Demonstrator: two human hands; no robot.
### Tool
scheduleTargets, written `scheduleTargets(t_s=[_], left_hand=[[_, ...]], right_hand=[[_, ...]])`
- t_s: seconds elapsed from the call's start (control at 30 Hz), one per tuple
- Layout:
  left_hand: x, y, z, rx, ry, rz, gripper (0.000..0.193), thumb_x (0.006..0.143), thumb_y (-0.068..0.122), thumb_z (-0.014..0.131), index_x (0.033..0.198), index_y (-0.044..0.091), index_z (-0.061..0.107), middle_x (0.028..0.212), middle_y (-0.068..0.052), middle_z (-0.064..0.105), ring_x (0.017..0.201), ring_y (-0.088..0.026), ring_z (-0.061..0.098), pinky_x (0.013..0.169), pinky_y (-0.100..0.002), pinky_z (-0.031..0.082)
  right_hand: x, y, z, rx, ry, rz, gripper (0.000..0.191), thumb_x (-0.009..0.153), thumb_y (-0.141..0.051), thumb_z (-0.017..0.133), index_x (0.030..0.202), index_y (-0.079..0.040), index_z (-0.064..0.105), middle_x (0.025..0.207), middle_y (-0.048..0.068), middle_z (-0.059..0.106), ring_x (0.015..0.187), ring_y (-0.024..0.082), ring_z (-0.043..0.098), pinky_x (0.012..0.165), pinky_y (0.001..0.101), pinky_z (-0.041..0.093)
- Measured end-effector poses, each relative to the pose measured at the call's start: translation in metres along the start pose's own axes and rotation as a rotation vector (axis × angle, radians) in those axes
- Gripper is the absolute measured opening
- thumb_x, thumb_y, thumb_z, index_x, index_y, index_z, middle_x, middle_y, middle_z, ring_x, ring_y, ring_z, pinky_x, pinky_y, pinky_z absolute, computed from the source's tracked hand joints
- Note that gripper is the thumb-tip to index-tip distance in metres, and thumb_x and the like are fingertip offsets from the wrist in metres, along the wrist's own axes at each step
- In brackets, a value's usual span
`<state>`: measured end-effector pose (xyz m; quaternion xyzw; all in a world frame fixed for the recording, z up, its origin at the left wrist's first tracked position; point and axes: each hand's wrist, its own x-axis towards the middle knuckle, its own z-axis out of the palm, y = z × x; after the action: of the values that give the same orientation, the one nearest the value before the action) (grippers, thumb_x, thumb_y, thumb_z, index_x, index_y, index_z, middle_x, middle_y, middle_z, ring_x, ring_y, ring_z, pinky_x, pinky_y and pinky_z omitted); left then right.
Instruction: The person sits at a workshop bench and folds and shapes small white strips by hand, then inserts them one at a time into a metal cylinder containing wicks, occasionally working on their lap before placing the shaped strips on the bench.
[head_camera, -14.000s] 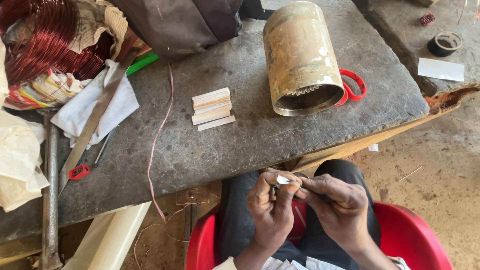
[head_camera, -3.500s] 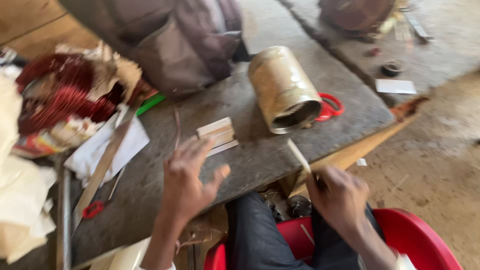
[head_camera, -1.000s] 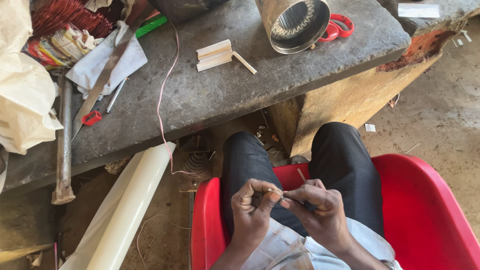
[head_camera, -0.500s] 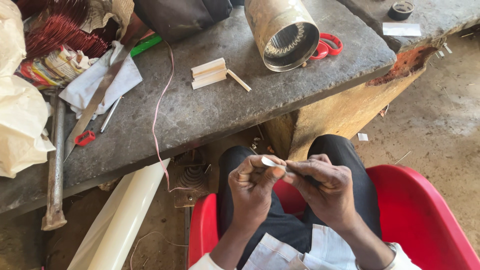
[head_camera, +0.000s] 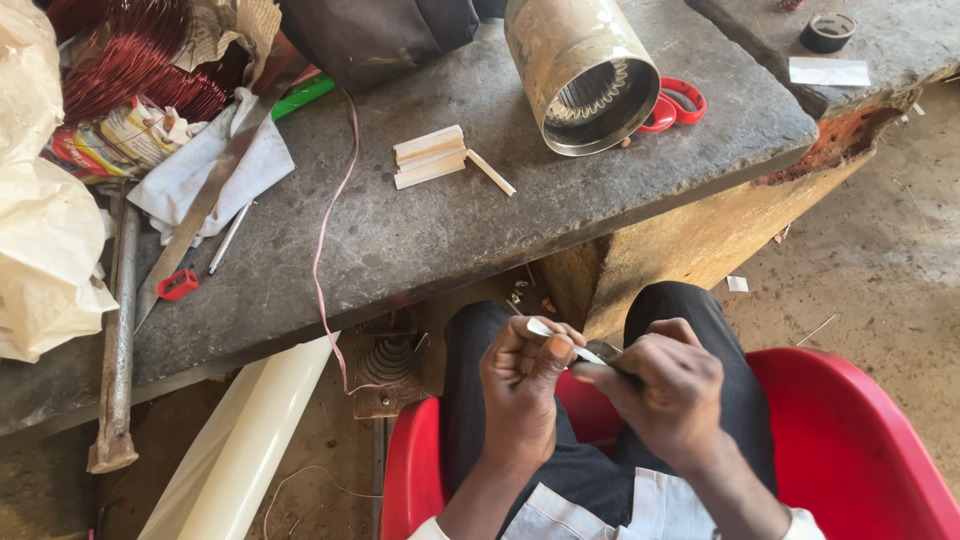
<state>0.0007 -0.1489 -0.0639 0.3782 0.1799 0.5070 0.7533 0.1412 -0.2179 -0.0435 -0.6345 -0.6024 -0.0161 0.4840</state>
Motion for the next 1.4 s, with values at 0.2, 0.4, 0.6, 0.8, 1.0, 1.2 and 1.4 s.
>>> scheduleTargets(t_s=[0.2,0.4,0.6,0.8,1.0,1.2,1.4], left_hand=[[0.009,0.006,-0.013,0.103,-0.179,-0.080,0.016,0.097,0.011,0.077,0.108,0.001,0.071,0.108,-0.002,0.070,0.103,-0.009,0.065,0.090,-0.025,0.053],[0.001,0.016,-0.011,0.205,-0.069,-0.001,0.025,0.097,0.010,0.076,0.119,-0.001,0.073,0.099,-0.001,0.075,0.089,-0.005,0.065,0.081,-0.019,0.052],[-0.003,0.015,-0.003,0.312,-0.081,0.069,0.020,0.096,0.007,0.077,0.113,-0.003,0.074,0.098,-0.003,0.075,0.089,-0.006,0.069,0.082,-0.020,0.055],[-0.010,0.017,-0.004,0.467,-0.065,0.211,0.010,0.101,0.008,0.072,0.100,0.000,0.067,0.095,-0.002,0.072,0.085,-0.005,0.067,0.081,-0.020,0.055],[0.021,0.099,-0.005,0.301,0.382,0.310,0.033,0.105,0.034,0.067,0.093,0.004,0.063,0.079,-0.002,0.065,0.067,-0.010,0.061,0.063,-0.027,0.054],[0.002,0.114,-0.039,0.537,0.151,0.418,0.034,0.109,0.031,0.075,0.099,0.002,0.060,0.087,-0.003,0.062,0.072,-0.007,0.056,0.067,-0.022,0.048],[0.006,0.109,-0.049,0.512,0.064,0.334,0.030,0.105,0.027,0.076,0.099,0.001,0.062,0.085,-0.003,0.063,0.071,-0.005,0.056,0.066,-0.019,0.049]], right_hand=[[-0.008,0.017,-0.002,0.962,-0.179,0.658,0.030,0.086,-0.026,0.078,0.101,0.000,0.072,0.083,0.006,0.074,0.071,0.013,0.070,0.063,0.0276,0.057],[-0.012,0.021,0.005,1.061,-0.074,0.581,0.018,0.091,-0.002,0.075,0.106,0.007,0.073,0.095,0.008,0.075,0.080,0.013,0.071,0.071,0.0270,0.059],[0.003,0.004,-0.004,0.658,-0.150,0.215,0.017,0.092,-0.001,0.078,0.108,0.004,0.074,0.093,0.008,0.072,0.081,0.013,0.066,0.072,0.0248,0.053],[0.012,-0.020,0.001,0.343,-0.101,0.025,0.012,0.090,-0.002,0.078,0.095,0.002,0.068,0.087,0.010,0.071,0.074,0.017,0.068,0.066,0.0277,0.052],[-0.007,0.003,0.002,0.253,-0.166,0.128,0.009,0.091,-0.004,0.075,0.088,-0.002,0.066,0.081,0.008,0.069,0.067,0.021,0.069,0.062,0.0307,0.052],[-0.009,0.078,0.045,-0.330,-0.714,-0.007,0.040,0.076,-0.032,0.081,0.110,-0.014,0.074,0.094,0.011,0.072,0.093,0.037,0.067,0.077,0.0496,0.053],[0.012,0.107,0.079,-0.527,-1.192,-0.153,0.054,0.065,-0.049,0.085,0.114,-0.032,0.072,0.104,0.000,0.075,0.107,0.024,0.069,0.101,0.0482,0.047]])
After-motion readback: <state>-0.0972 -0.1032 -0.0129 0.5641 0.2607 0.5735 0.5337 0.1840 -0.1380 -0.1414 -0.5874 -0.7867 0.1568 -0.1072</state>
